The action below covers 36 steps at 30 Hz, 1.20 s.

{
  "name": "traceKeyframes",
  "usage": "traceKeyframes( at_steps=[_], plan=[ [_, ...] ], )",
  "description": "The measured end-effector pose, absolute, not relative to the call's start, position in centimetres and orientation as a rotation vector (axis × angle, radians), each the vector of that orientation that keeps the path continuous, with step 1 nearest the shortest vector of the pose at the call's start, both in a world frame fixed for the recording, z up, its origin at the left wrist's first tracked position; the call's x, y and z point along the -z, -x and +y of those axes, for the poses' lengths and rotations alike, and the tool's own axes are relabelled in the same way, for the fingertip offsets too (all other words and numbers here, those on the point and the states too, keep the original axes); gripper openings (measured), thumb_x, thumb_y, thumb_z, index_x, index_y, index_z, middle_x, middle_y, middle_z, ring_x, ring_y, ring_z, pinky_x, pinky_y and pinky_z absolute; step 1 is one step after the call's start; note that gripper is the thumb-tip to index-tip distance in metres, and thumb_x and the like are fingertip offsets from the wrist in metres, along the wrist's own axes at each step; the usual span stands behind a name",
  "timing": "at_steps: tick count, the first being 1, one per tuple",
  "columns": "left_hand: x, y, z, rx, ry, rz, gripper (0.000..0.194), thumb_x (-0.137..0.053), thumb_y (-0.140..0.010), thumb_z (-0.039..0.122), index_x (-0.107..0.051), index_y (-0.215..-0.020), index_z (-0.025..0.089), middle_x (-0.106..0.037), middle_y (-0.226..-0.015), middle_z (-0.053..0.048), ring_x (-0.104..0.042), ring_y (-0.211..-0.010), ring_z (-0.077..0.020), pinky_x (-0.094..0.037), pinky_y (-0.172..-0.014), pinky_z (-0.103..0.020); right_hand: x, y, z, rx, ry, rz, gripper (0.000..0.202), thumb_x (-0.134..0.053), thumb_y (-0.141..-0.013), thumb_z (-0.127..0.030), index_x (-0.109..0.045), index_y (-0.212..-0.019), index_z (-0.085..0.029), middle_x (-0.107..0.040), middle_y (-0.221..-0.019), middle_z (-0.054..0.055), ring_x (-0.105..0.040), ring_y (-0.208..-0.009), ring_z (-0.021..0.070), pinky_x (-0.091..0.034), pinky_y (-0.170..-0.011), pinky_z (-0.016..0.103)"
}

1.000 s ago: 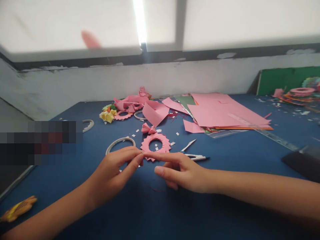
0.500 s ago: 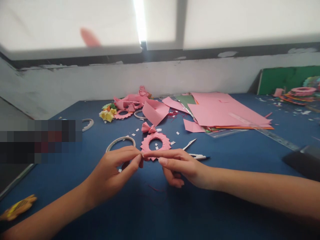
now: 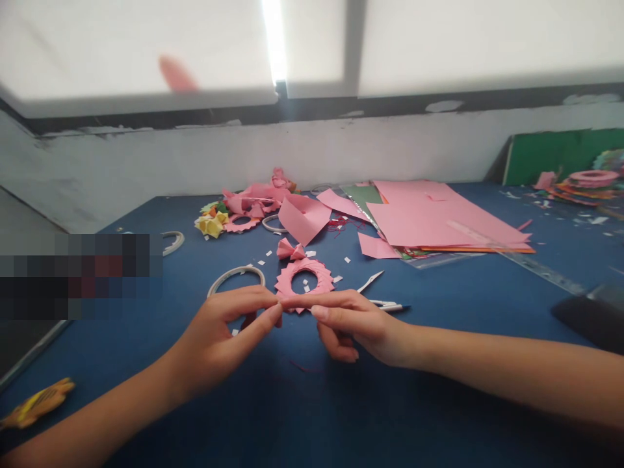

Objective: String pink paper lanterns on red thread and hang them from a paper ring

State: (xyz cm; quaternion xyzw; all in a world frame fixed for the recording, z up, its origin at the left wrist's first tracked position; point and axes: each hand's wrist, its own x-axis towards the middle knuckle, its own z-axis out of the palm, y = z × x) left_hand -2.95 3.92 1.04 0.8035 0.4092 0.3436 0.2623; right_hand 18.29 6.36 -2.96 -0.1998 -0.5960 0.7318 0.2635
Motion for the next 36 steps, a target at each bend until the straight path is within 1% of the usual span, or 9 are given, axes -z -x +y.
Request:
traceKeyframes(
  at_steps=[12, 17, 20, 22, 25, 27, 31, 33, 36],
  plan=[
    [-0.9, 2.9, 3.9, -0.830, -2.144, 1.137, 0.025, -0.046, -0.085, 0.019, -0.067, -0.072, 0.015, -0.063, -0.066, -0.001, -0.051, -0.060, -0.0112, -0.035, -0.055, -0.024, 3.1, -18.2, 6.6, -1.993, 0.516, -1.574, 0.043, -0.047, -0.092, -0.036, -0.055, -0.127, -0.012, -0.038, -0.045, -0.007, -0.030, -0.040, 0.0056, -0.020, -0.044, 0.023],
    [-0.9, 3.0, 4.0, -0.827, -2.112, 1.165, 0.027, -0.045, -0.085, 0.022, -0.064, -0.066, 0.015, -0.062, -0.064, 0.000, -0.050, -0.059, -0.0113, -0.035, -0.055, -0.024, 3.0, -18.2, 6.6, -1.963, 0.520, -1.603, 0.044, -0.044, -0.092, -0.034, -0.053, -0.128, -0.011, -0.037, -0.045, -0.008, -0.029, -0.040, 0.0060, -0.023, -0.044, 0.022],
    [-1.1, 2.9, 4.1, -0.806, -2.068, 1.216, 0.026, -0.047, -0.083, 0.023, -0.064, -0.066, 0.016, -0.063, -0.063, 0.000, -0.052, -0.061, -0.0120, -0.037, -0.056, -0.024, 2.8, -18.0, 6.5, -1.762, 0.561, -1.796, 0.045, -0.035, -0.094, -0.032, -0.051, -0.130, -0.009, -0.034, -0.044, -0.008, -0.031, -0.039, 0.0072, -0.027, -0.042, 0.022],
    [-1.3, 2.8, 4.2, -0.777, -2.030, 1.253, 0.024, -0.048, -0.082, 0.023, -0.064, -0.066, 0.016, -0.063, -0.063, 0.000, -0.054, -0.062, -0.0125, -0.038, -0.056, -0.023, 2.7, -17.9, 6.3, -1.537, 0.616, -1.917, 0.043, -0.033, -0.096, -0.031, -0.052, -0.127, -0.008, -0.032, -0.045, -0.008, -0.031, -0.039, 0.0074, -0.029, -0.040, 0.021],
    [-1.3, 2.8, 4.3, -0.727, -1.984, 1.288, 0.024, -0.050, -0.081, 0.024, -0.065, -0.065, 0.015, -0.063, -0.062, 0.001, -0.054, -0.061, -0.0126, -0.037, -0.055, -0.023, 3.0, -17.9, 5.9, -1.151, 0.704, -1.971, 0.033, -0.040, -0.095, -0.024, -0.057, -0.121, -0.010, -0.035, -0.050, -0.008, -0.029, -0.041, 0.0061, -0.024, -0.038, 0.019],
    [-1.2, 2.7, 4.3, -0.698, -1.959, 1.298, 0.024, -0.050, -0.082, 0.026, -0.066, -0.067, 0.015, -0.063, -0.062, 0.001, -0.053, -0.060, -0.0125, -0.037, -0.054, -0.023, 3.3, -17.9, 5.6, -0.887, 0.697, -1.997, 0.026, -0.048, -0.092, -0.018, -0.061, -0.114, -0.014, -0.041, -0.053, -0.007, -0.029, -0.043, 0.0056, -0.025, -0.040, 0.019],
    [-1.0, 2.5, 4.2, -0.655, -1.936, 1.293, 0.027, -0.048, -0.084, 0.026, -0.067, -0.068, 0.015, -0.061, -0.061, 0.002, -0.053, -0.061, -0.0121, -0.037, -0.055, -0.022, 3.9, -17.7, 5.6, -0.536, 0.553, -2.097, 0.025, -0.062, -0.083, -0.015, -0.064, -0.107, -0.019, -0.056, -0.063, -0.003, -0.045, -0.053, 0.0073, -0.037, -0.052, 0.021],
    [-0.8, 2.2, 4.0, -0.647, -1.951, 1.286, 0.029, -0.047, -0.086, 0.026, -0.065, -0.066, 0.015, -0.061, -0.062, 0.001, -0.053, -0.062, -0.0120, -0.037, -0.057, -0.023, 3.9, -17.6, 5.7, -0.451, 0.507, -2.142, 0.026, -0.062, -0.083, -0.015, -0.063, -0.109, -0.019, -0.060, -0.071, 0.000, -0.050, -0.059, 0.0080, -0.041, -0.055, 0.020],
    [-0.6, 1.8, 3.6, -0.643, -1.982, 1.272, 0.030, -0.047, -0.088, 0.025, -0.063, -0.066, 0.014, -0.061, -0.064, 0.001, -0.052, -0.064, -0.0120, -0.037, -0.059, -0.024, 3.8, -17.5, 5.8, -0.395, 0.493, -2.179, 0.022, -0.058, -0.086, -0.013, -0.063, -0.107, -0.017, -0.061, -0.078, 0.002, -0.054, -0.064, 0.0079, -0.044, -0.057, 0.019]
  ],
)
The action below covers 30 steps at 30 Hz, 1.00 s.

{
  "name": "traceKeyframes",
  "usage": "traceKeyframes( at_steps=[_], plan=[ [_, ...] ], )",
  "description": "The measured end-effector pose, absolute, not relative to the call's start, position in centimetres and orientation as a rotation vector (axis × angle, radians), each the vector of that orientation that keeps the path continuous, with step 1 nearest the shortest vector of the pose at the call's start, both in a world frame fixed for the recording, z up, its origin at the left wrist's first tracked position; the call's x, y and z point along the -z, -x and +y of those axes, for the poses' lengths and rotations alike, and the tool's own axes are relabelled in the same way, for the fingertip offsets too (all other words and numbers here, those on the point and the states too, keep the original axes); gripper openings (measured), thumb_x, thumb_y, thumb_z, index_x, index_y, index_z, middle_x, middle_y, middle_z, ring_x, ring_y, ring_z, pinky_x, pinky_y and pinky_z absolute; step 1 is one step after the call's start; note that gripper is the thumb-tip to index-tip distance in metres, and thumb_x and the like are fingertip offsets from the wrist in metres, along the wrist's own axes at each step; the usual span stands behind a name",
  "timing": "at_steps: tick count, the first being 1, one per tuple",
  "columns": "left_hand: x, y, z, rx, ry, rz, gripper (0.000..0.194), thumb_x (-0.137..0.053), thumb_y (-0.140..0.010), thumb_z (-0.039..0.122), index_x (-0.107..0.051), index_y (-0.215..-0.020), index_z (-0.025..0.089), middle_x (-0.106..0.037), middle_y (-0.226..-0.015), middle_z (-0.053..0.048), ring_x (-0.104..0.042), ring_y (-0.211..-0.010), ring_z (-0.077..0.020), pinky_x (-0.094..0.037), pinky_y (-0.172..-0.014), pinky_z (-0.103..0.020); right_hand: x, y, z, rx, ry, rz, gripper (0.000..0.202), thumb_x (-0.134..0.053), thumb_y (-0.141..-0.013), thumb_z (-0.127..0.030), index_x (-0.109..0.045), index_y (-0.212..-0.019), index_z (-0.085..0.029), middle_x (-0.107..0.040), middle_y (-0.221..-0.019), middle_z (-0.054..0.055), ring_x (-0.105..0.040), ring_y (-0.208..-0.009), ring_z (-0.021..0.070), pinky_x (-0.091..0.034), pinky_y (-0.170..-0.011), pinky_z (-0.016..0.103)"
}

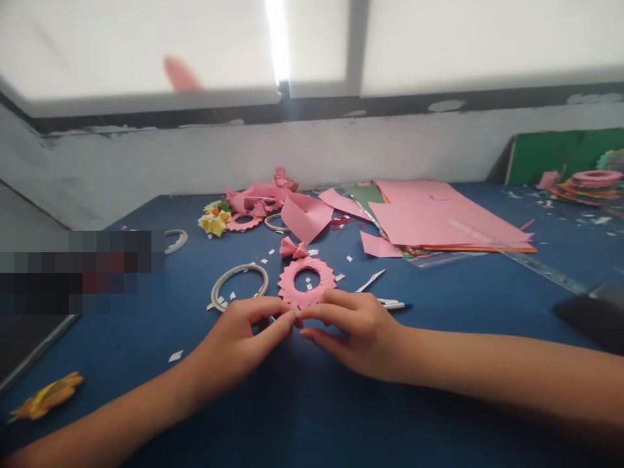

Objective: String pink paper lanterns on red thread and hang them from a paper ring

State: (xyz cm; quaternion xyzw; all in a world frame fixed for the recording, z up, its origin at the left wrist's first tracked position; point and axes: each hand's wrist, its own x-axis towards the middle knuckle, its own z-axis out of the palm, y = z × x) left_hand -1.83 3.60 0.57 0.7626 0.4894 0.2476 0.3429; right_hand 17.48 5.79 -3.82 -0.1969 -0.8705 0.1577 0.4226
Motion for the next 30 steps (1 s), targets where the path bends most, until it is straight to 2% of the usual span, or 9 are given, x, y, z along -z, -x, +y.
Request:
traceKeyframes(
  at_steps=[10, 13, 16, 22, 27, 30],
  plan=[
    [-0.4, 1.8, 3.0, -0.646, -2.052, 1.168, 0.024, -0.045, -0.090, 0.019, -0.063, -0.074, 0.015, -0.064, -0.072, -0.001, -0.058, -0.070, -0.0133, -0.042, -0.067, -0.025, 3.7, -17.4, 5.5, -0.334, 0.567, -2.151, 0.010, -0.054, -0.087, -0.011, -0.060, -0.095, -0.015, -0.059, -0.077, 0.002, -0.054, -0.063, 0.0093, -0.046, -0.056, 0.021],
    [-0.2, 1.7, 2.9, -0.671, -2.050, 1.152, 0.017, -0.049, -0.088, 0.018, -0.066, -0.088, 0.017, -0.068, -0.084, -0.002, -0.060, -0.081, -0.0150, -0.045, -0.075, -0.027, 3.5, -17.4, 5.5, -0.352, 0.571, -2.128, 0.008, -0.054, -0.088, -0.012, -0.058, -0.094, -0.016, -0.058, -0.074, 0.002, -0.053, -0.063, 0.0096, -0.046, -0.056, 0.021],
    [-0.2, 1.6, 2.7, -0.688, -2.023, 1.153, 0.021, -0.053, -0.087, 0.019, -0.062, -0.106, 0.018, -0.068, -0.087, -0.002, -0.060, -0.076, -0.0143, -0.046, -0.068, -0.026, 3.3, -17.5, 5.5, -0.376, 0.522, -2.140, 0.009, -0.049, -0.090, -0.011, -0.055, -0.094, -0.016, -0.059, -0.077, 0.003, -0.055, -0.068, 0.0104, -0.048, -0.061, 0.022],
    [-0.2, 1.5, 2.7, -0.806, -2.135, 1.148, 0.013, -0.053, -0.087, 0.019, -0.065, -0.085, 0.017, -0.066, -0.073, 0.000, -0.054, -0.062, -0.0106, -0.041, -0.056, -0.022, 2.9, -17.6, 5.3, -0.390, 0.456, -2.204, 0.017, -0.041, -0.091, -0.009, -0.054, -0.101, -0.015, -0.063, -0.084, 0.006, -0.060, -0.078, 0.0116, -0.051, -0.068, 0.022],
    [0.0, 1.7, 2.6, -0.888, -2.212, 1.210, 0.013, -0.053, -0.087, 0.015, -0.066, -0.085, 0.017, -0.066, -0.070, 0.001, -0.052, -0.057, -0.0095, -0.040, -0.054, -0.021, 3.3, -17.5, 5.2, -0.283, 0.566, -2.173, 0.016, -0.052, -0.088, -0.014, -0.057, -0.104, -0.015, -0.062, -0.077, 0.003, -0.056, -0.061, 0.0099, -0.047, -0.056, 0.021],
    [0.3, 1.8, 2.5, -0.909, -2.317, 1.210, 0.013, -0.053, -0.086, 0.015, -0.065, -0.083, 0.016, -0.066, -0.071, -0.001, -0.056, -0.061, -0.0116, -0.043, -0.058, -0.024, 3.6, -17.4, 5.0, -0.196, 0.602, -2.161, 0.012, -0.053, -0.089, -0.014, -0.059, -0.099, -0.016, -0.064, -0.074, 0.003, -0.058, -0.062, 0.0106, -0.046, -0.056, 0.022]
  ],
)
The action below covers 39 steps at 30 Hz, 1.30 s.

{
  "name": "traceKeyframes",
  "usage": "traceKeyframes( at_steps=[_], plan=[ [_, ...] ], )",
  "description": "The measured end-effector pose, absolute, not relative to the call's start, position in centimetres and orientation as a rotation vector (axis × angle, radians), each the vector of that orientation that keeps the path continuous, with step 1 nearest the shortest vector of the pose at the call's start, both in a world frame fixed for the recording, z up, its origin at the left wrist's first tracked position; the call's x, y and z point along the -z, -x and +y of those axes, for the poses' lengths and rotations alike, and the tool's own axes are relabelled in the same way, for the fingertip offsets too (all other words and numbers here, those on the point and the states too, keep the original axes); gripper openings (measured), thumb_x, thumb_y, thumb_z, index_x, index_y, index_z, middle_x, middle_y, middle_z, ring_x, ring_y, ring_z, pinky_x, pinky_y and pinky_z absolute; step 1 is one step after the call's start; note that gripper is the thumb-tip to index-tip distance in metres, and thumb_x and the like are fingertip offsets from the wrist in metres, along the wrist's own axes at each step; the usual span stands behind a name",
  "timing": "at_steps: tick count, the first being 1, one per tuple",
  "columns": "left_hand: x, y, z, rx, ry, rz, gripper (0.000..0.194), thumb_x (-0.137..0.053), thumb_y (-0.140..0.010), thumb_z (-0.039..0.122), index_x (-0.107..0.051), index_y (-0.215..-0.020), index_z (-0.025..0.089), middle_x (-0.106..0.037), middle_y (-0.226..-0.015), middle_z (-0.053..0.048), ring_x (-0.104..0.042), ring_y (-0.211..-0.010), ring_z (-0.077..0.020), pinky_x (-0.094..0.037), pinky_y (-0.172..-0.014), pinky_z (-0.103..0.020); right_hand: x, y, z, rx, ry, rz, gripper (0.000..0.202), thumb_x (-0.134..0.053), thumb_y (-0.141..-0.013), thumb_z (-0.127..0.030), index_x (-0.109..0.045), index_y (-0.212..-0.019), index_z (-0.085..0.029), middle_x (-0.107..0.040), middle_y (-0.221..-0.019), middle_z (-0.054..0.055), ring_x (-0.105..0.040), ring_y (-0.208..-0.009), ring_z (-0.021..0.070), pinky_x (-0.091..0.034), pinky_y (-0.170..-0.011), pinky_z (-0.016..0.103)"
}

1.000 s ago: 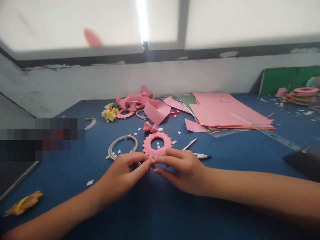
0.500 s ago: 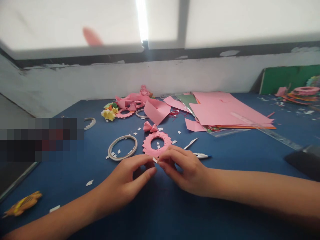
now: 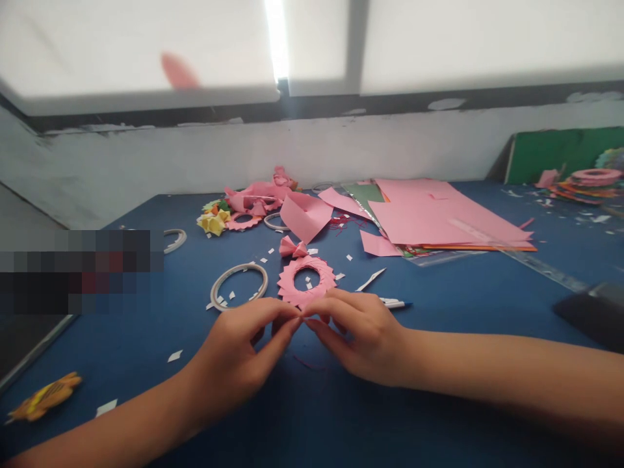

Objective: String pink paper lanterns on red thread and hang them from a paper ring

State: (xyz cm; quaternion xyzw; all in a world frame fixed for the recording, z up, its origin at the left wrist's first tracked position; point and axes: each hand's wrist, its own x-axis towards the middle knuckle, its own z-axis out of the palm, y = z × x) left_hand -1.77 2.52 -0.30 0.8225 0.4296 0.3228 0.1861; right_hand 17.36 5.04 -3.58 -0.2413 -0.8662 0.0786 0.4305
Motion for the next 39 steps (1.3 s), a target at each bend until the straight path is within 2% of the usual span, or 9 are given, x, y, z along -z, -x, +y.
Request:
traceKeyframes(
  at_steps=[5, 12, 19, 27, 31, 35, 39],
  plan=[
    [0.7, 1.9, 2.3, -0.918, -2.491, 1.178, 0.015, -0.050, -0.087, 0.013, -0.064, -0.083, 0.014, -0.067, -0.075, -0.004, -0.061, -0.069, -0.0166, -0.048, -0.064, -0.029, 3.8, -17.4, 4.6, -0.047, 0.647, -2.129, 0.009, -0.056, -0.088, -0.014, -0.062, -0.092, -0.018, -0.065, -0.065, 0.000, -0.060, -0.057, 0.0110, -0.045, -0.055, 0.023],
    [0.9, 1.9, 2.1, -0.914, -2.725, 1.102, 0.021, -0.046, -0.088, 0.010, -0.065, -0.080, 0.013, -0.065, -0.069, -0.006, -0.060, -0.065, -0.0187, -0.048, -0.061, -0.031, 4.0, -17.5, 4.4, -0.024, 0.673, -2.163, 0.010, -0.049, -0.090, -0.016, -0.059, -0.087, -0.018, -0.067, -0.067, 0.002, -0.063, -0.058, 0.0135, -0.048, -0.056, 0.025],
    [0.3, 1.9, 1.8, -0.944, -2.601, 1.144, 0.016, -0.050, -0.085, 0.013, -0.065, -0.081, 0.014, -0.065, -0.070, -0.005, -0.060, -0.064, -0.0179, -0.048, -0.059, -0.031, 3.7, -17.5, 4.5, -0.090, 0.609, -2.217, 0.009, -0.047, -0.090, -0.016, -0.055, -0.092, -0.017, -0.067, -0.069, 0.003, -0.063, -0.058, 0.0127, -0.049, -0.057, 0.023],
    [0.1, 2.2, 2.1, -0.932, -2.575, 1.236, 0.011, -0.057, -0.081, 0.020, -0.066, -0.085, 0.014, -0.060, -0.061, -0.002, -0.056, -0.055, -0.0156, -0.045, -0.053, -0.028, 3.8, -17.5, 4.5, -0.194, 0.598, -2.220, 0.013, -0.046, -0.091, -0.016, -0.054, -0.101, -0.017, -0.068, -0.072, 0.002, -0.062, -0.057, 0.0104, -0.051, -0.056, 0.021],
    [-0.2, 2.6, 2.7, -0.898, -2.574, 1.279, 0.011, -0.055, -0.082, 0.020, -0.063, -0.079, 0.014, -0.058, -0.060, -0.001, -0.055, -0.055, -0.0140, -0.043, -0.053, -0.027, 4.1, -17.5, 4.7, -0.203, 0.590, -2.214, 0.012, -0.046, -0.091, -0.015, -0.057, -0.096, -0.018, -0.068, -0.072, 0.002, -0.062, -0.057, 0.0106, -0.050, -0.055, 0.021],
    [-0.2, 3.0, 3.0, -0.918, -2.609, 1.311, 0.019, -0.052, -0.084, 0.019, -0.057, -0.066, 0.015, -0.051, -0.055, 0.001, -0.047, -0.051, -0.0115, -0.037, -0.050, -0.025, 4.3, -17.5, 5.0, -0.208, 0.580, -2.204, 0.010, -0.048, -0.091, -0.016, -0.057, -0.095, -0.018, -0.068, -0.073, 0.002, -0.063, -0.059, 0.0101, -0.050, -0.057, 0.020],
    [0.1, 2.8, 3.0, -0.940, -2.688, 1.051, 0.024, -0.049, -0.083, 0.016, -0.050, -0.059, 0.016, -0.044, -0.053, 0.003, -0.041, -0.049, -0.0094, -0.033, -0.049, -0.024, 4.3, -17.5, 5.4, -0.206, 0.585, -2.206, 0.006, -0.052, -0.091, -0.018, -0.057, -0.093, -0.018, -0.067, -0.069, 0.000, -0.062, -0.056, 0.0092, -0.049, -0.055, 0.019]
  ],
)
